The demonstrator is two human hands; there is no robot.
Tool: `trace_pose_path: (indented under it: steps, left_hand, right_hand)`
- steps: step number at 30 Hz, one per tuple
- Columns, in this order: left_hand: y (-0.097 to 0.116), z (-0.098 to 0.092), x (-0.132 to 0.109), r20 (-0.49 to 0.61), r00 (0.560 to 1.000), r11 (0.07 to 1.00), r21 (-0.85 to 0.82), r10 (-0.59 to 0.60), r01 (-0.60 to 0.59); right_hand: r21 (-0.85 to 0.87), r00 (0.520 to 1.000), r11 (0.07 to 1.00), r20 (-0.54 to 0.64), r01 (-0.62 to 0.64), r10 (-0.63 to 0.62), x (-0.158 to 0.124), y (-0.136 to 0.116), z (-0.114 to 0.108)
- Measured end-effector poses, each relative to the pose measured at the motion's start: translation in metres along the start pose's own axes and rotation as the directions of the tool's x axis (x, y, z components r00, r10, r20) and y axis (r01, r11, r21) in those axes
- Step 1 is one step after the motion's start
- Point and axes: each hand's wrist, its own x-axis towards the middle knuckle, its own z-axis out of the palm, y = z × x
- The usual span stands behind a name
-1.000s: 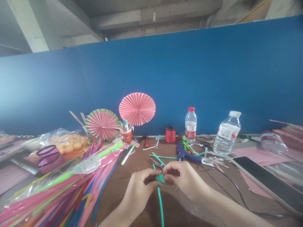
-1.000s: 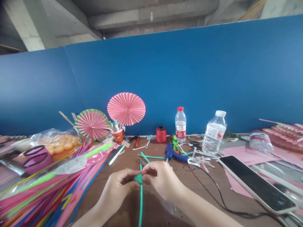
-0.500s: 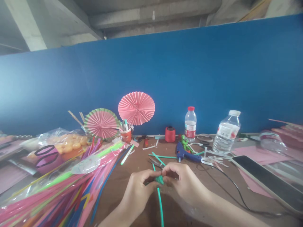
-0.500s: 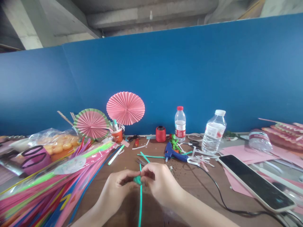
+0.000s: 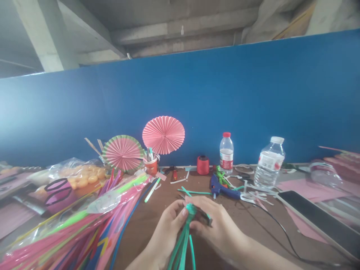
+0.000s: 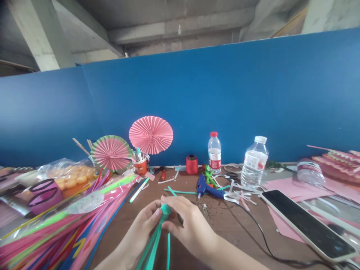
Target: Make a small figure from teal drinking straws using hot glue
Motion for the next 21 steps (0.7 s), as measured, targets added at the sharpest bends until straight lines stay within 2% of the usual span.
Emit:
trace_pose_path:
  steps: [2, 5, 8, 10, 12, 14, 18, 21]
  left_hand:
    - [-0.003, 0.003, -0.001, -0.009, 1.0, 1.0, -0.016, -0.025, 0.025]
    - [-0.006, 0.005, -0.002, -0.054, 0.997, 0.999, 0.016, -0.048, 0.049]
    - [-0.007, 0.003, 0.0, -0.078, 0.997, 0.982, 0.185, -0.003, 0.018]
    - [-0.009, 0.001, 0.001, -0.1, 0.995, 0.957, 0.286, -0.011, 0.04]
    - [-0.011, 0.0, 0.002, -0.15, 0.988, 0.95, 0.3, -0.043, 0.087]
    - [-0.013, 0.001, 0.001, -0.177, 0.982, 0.963, 0.244, -0.071, 0.113]
    - [-0.013, 0.005, -0.001, -0.152, 0.981, 0.979, 0.144, -0.122, 0.144]
    - [-0.012, 0.006, -0.002, -0.169, 0.975, 0.978, 0.127, -0.141, 0.163]
  right_hand:
    - [-0.009, 1.0, 1.0, -0.011, -0.006, 0.006, -0.001, 0.003, 0.002]
    - [0.019, 0.989, 0.995, -0.106, -0.098, 0.1, -0.002, 0.007, 0.003]
    - [0.093, 0.951, 0.969, -0.19, -0.229, 0.243, -0.002, 0.01, 0.003]
    - [0.147, 0.934, 0.953, -0.209, -0.264, 0.291, -0.002, 0.011, 0.002]
    - [0.214, 0.932, 0.943, -0.204, -0.257, 0.3, -0.001, 0.011, 0.002]
    - [0.33, 0.925, 0.906, -0.18, -0.264, 0.335, 0.002, 0.011, 0.001]
    - [0.594, 0.899, 0.735, -0.043, -0.328, 0.436, 0.008, 0.014, 0.0]
    - [0.642, 0.889, 0.686, -0.015, -0.343, 0.458, 0.01, 0.014, 0.0]
